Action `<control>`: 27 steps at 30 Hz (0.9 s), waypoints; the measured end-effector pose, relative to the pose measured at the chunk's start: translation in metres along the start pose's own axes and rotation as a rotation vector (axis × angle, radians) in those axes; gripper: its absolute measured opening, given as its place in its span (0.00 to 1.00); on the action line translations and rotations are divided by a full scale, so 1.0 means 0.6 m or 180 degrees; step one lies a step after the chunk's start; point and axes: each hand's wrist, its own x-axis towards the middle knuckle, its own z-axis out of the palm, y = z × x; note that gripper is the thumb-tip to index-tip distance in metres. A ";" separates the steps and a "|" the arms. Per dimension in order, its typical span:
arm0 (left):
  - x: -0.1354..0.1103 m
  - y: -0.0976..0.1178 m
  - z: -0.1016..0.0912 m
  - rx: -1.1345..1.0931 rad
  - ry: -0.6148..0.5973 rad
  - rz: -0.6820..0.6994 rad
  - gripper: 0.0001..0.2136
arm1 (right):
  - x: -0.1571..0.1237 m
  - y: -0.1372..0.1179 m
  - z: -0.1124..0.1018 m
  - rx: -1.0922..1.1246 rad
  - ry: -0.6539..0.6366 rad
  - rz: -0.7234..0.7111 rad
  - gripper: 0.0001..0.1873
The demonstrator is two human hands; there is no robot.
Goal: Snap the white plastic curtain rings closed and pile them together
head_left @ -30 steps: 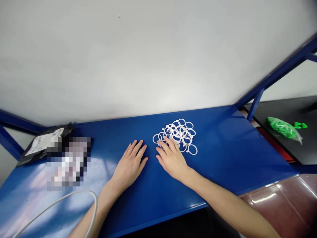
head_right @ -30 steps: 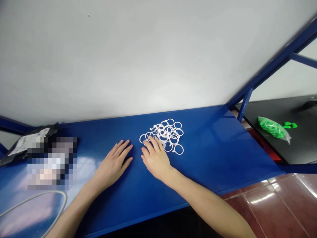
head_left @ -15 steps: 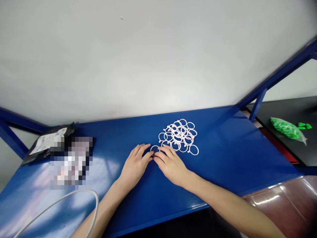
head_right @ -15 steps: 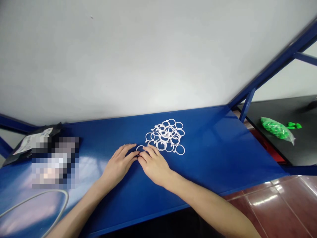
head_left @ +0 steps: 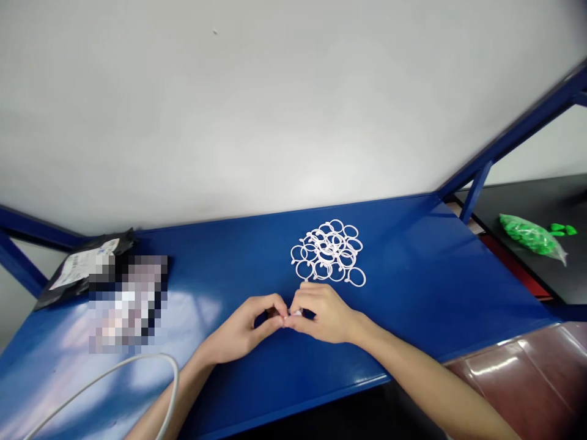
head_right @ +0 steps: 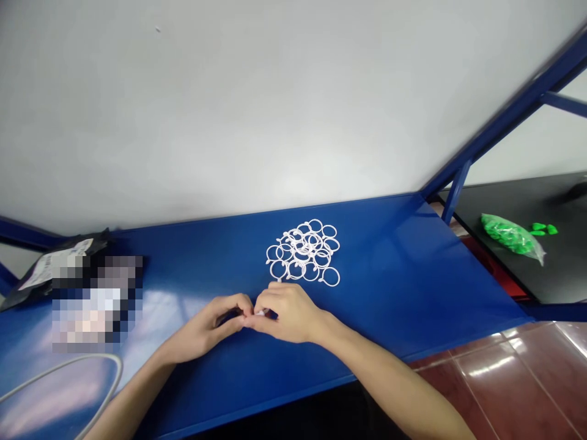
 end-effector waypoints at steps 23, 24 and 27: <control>0.001 -0.013 0.040 -0.0246 -0.0195 0.0230 0.29 | -0.006 -0.009 0.034 -0.0056 -0.0393 -0.0193 0.30; 0.000 -0.012 0.039 -0.0177 -0.0163 0.0249 0.28 | -0.007 -0.008 0.033 -0.0080 -0.0366 -0.0192 0.29; -0.001 -0.009 0.027 0.0241 0.0048 0.0274 0.24 | -0.007 -0.008 0.025 -0.0207 -0.0245 -0.0173 0.21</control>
